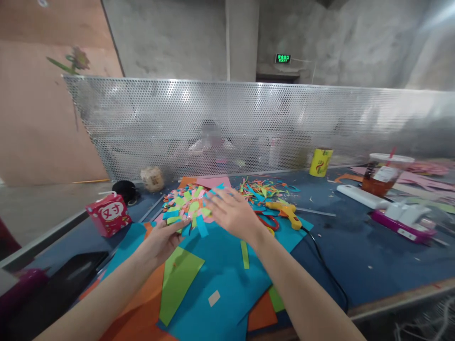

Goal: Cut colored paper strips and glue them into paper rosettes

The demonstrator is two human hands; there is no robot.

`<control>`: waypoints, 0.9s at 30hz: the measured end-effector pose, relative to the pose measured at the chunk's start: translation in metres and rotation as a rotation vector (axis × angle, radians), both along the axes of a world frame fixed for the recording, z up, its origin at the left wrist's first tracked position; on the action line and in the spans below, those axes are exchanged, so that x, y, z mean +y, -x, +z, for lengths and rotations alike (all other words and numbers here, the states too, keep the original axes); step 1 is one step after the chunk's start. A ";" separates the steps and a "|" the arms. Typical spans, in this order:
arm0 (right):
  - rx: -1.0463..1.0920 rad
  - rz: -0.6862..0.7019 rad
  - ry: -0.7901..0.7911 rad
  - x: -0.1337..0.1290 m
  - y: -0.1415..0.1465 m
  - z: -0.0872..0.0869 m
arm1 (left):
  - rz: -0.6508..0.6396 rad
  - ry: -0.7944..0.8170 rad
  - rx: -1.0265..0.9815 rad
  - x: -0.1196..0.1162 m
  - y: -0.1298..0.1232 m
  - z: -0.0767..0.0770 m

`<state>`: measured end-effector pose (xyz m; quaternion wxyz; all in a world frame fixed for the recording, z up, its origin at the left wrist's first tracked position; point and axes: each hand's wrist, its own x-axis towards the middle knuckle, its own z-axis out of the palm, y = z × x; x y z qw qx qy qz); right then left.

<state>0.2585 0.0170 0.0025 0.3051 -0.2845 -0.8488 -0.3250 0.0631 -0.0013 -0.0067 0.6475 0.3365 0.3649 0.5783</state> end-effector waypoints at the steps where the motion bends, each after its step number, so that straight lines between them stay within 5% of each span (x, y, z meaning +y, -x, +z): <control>1: 0.087 -0.096 0.045 0.001 -0.008 0.006 | 0.007 -0.007 0.000 0.001 0.001 0.000; 4: 0.413 -0.638 0.266 0.006 -0.042 0.021 | 0.055 -0.027 0.015 0.002 0.003 0.001; 6: 0.565 -1.113 0.575 0.010 -0.067 0.023 | 0.093 -0.035 0.025 0.003 0.004 -0.001; 10: 0.669 -1.404 0.952 0.018 -0.100 0.007 | 0.112 -0.010 0.024 0.005 0.004 -0.007; 12: 0.674 -1.422 1.102 0.021 -0.107 -0.004 | 0.124 0.010 0.038 0.005 0.003 -0.008; 15: 0.656 -1.363 1.112 0.026 -0.111 -0.014 | 0.144 0.003 0.054 0.006 0.001 -0.010; 21: 0.683 -1.251 0.980 0.022 -0.111 0.002 | 0.167 -0.031 0.061 0.008 0.003 -0.018; 23: 0.725 -1.110 0.864 0.016 -0.097 0.008 | 0.193 -0.040 0.062 0.010 0.004 -0.021; 27: 0.740 -0.596 0.423 0.001 -0.051 0.003 | 0.271 -0.018 0.046 0.014 0.006 -0.023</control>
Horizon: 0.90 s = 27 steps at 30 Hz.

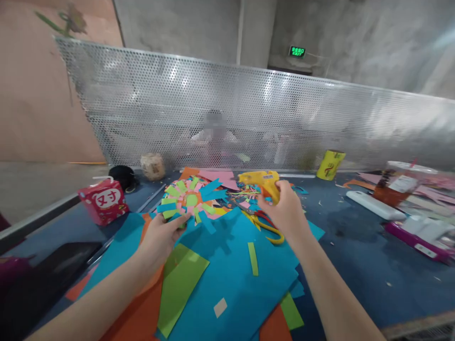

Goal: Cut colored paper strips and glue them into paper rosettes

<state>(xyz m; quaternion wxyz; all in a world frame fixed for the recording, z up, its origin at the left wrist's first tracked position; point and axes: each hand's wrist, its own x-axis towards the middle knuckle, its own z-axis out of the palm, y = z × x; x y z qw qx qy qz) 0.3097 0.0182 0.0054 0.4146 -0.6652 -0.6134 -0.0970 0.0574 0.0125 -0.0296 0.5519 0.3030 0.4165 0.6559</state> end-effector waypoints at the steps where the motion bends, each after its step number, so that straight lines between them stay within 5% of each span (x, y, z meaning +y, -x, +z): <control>1: -0.077 0.058 -0.087 -0.003 0.011 -0.004 | 0.011 0.002 -0.009 0.000 0.001 0.000; 11: -0.574 0.312 -0.379 -0.014 0.044 -0.022 | 0.014 -0.034 -0.051 0.002 0.003 0.001; 27: -0.721 0.269 -0.393 -0.017 0.046 -0.023 | 0.026 -0.056 -0.073 0.005 0.004 0.000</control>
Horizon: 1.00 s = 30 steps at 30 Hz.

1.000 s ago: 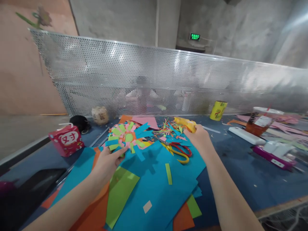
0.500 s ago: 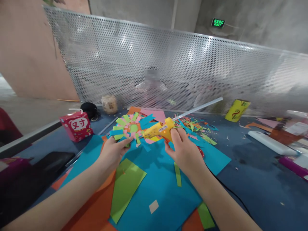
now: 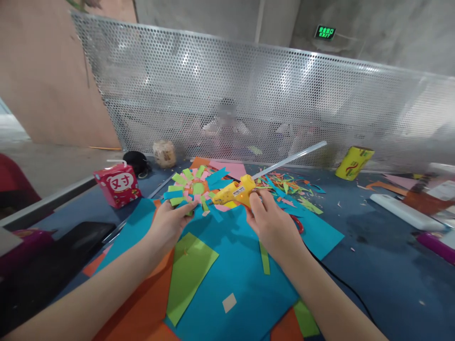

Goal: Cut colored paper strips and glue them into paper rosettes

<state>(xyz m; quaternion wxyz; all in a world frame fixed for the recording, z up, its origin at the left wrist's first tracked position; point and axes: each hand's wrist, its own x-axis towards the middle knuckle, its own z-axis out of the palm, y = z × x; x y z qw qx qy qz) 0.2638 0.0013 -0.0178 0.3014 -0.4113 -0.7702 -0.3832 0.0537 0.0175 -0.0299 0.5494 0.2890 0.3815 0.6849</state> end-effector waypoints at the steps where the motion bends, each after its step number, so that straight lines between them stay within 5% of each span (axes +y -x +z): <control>1: 0.001 0.002 0.006 0.000 0.000 0.000 | 0.002 -0.004 -0.001 0.000 0.000 0.000; 17: 0.031 -0.003 -0.002 -0.001 0.004 0.000 | -0.035 0.002 0.046 0.003 0.000 -0.007; 30: -0.031 0.032 0.100 0.001 -0.004 0.002 | 0.067 -0.027 -0.023 0.003 0.008 0.006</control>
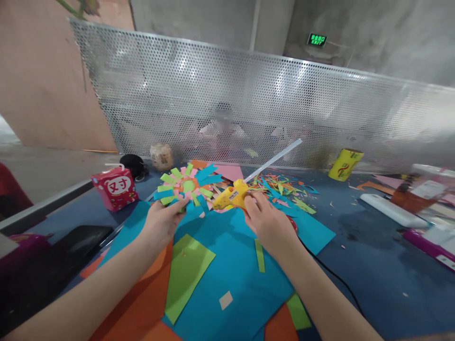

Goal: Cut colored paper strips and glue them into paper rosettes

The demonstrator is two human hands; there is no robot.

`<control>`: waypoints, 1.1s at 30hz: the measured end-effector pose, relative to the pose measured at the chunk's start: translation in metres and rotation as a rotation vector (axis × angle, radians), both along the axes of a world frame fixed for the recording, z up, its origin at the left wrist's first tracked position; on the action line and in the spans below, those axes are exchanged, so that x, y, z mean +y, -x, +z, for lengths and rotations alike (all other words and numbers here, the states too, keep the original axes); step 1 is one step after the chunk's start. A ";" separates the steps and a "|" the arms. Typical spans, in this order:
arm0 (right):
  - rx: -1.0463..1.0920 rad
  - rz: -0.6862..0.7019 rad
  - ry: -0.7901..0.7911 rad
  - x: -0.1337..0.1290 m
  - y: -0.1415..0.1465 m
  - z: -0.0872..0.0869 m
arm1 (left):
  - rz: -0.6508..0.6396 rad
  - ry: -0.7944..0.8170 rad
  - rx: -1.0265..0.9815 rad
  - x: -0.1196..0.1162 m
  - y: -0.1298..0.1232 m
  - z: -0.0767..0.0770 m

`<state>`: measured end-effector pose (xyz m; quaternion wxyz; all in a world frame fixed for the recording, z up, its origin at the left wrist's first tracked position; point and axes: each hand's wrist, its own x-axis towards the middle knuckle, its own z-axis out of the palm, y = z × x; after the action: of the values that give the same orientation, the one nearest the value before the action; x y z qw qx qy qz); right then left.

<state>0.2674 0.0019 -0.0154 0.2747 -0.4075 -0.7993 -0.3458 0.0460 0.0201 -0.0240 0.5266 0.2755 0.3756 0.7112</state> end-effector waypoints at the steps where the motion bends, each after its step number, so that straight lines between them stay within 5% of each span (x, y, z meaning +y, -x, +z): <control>1: 0.012 -0.038 0.030 0.002 -0.003 0.000 | 0.013 0.002 -0.006 0.000 0.001 0.001; 9: 0.369 -0.801 0.440 0.043 -0.092 -0.004 | -0.032 0.025 -0.042 -0.001 -0.001 0.003; 13: 0.370 -0.911 0.426 0.051 -0.098 -0.007 | -0.087 0.052 -0.091 0.000 -0.003 0.002; 15: 0.320 -0.818 0.346 0.048 -0.077 -0.006 | -0.092 0.070 -0.114 0.000 -0.002 0.003; 19: -0.023 -0.038 -0.006 0.026 -0.014 -0.004 | -0.097 0.122 -0.153 0.000 -0.002 0.004; 22: -0.239 0.360 -0.170 0.005 0.019 -0.004 | -0.124 0.173 -0.176 -0.001 -0.002 0.005; 25: -0.324 0.438 -0.216 -0.009 0.030 -0.003 | -0.167 0.196 -0.176 -0.003 -0.004 0.006; 33: -0.311 0.303 -0.179 -0.006 0.023 0.000 | -0.233 0.130 -0.133 -0.011 -0.012 0.010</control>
<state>0.2446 -0.0040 -0.0152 0.2320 -0.1990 -0.8502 -0.4286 0.0578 0.0088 -0.0140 0.6461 0.2348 0.3504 0.6361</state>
